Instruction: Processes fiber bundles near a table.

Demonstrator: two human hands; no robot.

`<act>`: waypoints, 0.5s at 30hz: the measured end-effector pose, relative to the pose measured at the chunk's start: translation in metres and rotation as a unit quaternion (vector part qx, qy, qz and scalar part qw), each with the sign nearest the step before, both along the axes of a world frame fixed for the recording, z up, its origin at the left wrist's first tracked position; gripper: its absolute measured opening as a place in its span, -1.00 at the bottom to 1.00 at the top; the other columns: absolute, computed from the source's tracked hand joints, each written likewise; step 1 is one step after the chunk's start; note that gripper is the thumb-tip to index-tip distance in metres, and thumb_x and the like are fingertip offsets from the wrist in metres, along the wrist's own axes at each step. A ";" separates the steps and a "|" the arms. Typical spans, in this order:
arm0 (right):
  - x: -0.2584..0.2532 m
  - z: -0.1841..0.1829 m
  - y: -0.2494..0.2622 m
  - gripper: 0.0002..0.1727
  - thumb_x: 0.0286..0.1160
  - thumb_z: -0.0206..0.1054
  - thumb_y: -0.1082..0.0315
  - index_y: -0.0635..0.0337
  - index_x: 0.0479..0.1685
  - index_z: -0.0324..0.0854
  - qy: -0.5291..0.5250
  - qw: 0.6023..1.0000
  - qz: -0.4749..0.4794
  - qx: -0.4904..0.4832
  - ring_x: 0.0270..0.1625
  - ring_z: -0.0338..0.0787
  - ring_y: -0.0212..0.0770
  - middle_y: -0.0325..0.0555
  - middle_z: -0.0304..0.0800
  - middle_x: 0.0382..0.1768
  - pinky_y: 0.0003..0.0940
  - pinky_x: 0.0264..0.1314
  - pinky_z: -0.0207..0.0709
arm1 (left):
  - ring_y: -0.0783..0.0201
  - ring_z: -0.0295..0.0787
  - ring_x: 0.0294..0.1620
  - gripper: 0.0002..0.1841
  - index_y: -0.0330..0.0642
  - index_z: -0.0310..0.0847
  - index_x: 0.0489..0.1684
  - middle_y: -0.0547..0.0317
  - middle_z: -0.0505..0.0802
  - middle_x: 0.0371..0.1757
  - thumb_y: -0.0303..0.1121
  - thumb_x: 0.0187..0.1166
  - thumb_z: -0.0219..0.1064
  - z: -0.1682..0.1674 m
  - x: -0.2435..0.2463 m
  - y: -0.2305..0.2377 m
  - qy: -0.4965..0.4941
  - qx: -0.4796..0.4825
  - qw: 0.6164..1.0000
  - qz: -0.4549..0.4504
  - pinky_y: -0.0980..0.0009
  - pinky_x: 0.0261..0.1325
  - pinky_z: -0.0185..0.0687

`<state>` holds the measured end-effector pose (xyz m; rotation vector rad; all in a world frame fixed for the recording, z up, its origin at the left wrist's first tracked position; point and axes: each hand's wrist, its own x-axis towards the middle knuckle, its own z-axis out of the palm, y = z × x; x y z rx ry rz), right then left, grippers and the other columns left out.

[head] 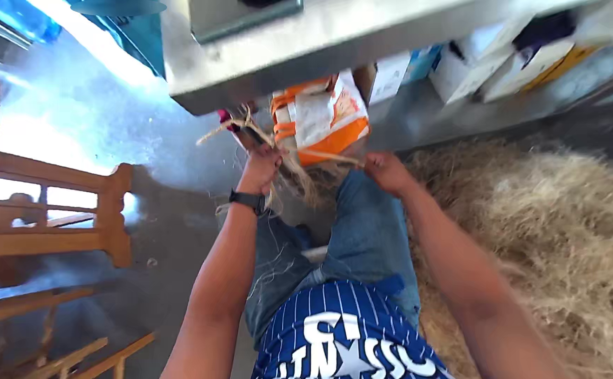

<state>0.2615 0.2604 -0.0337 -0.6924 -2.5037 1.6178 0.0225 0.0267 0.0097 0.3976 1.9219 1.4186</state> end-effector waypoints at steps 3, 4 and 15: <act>-0.003 -0.006 0.004 -0.68 0.83 0.11 0.22 0.15 0.03 0.77 -0.017 1.000 -0.006 0.014 -0.39 0.62 -0.21 -0.10 0.68 -0.41 -0.09 -0.23 0.59 | 0.45 0.26 -0.68 -0.68 0.02 0.68 0.16 0.31 0.60 -0.46 0.01 0.77 0.23 0.005 0.007 -0.008 0.057 -0.051 0.997 -0.003 0.51 -0.62 0.23; -0.005 -0.008 0.007 -0.67 0.82 0.10 0.20 0.15 0.06 0.77 -0.024 1.000 0.002 0.017 -0.36 0.61 -0.26 -0.14 0.68 -0.40 -0.16 -0.18 0.58 | 0.43 0.30 -0.64 -0.69 -0.05 0.67 0.16 0.28 0.61 -0.43 -0.04 0.79 0.22 0.007 0.006 -0.006 0.060 -0.054 0.997 -0.007 0.47 -0.56 0.30; -0.009 -0.042 -0.006 -0.57 0.85 0.02 0.11 0.14 0.22 0.75 -0.051 0.993 0.003 0.107 0.16 0.82 -0.06 0.03 0.87 0.02 0.05 0.39 0.59 | 0.43 0.44 -0.59 -0.71 -0.23 0.66 0.11 0.25 0.70 -0.37 -0.17 0.78 0.25 -0.026 -0.011 0.009 0.002 0.023 1.000 0.004 0.50 -0.55 0.39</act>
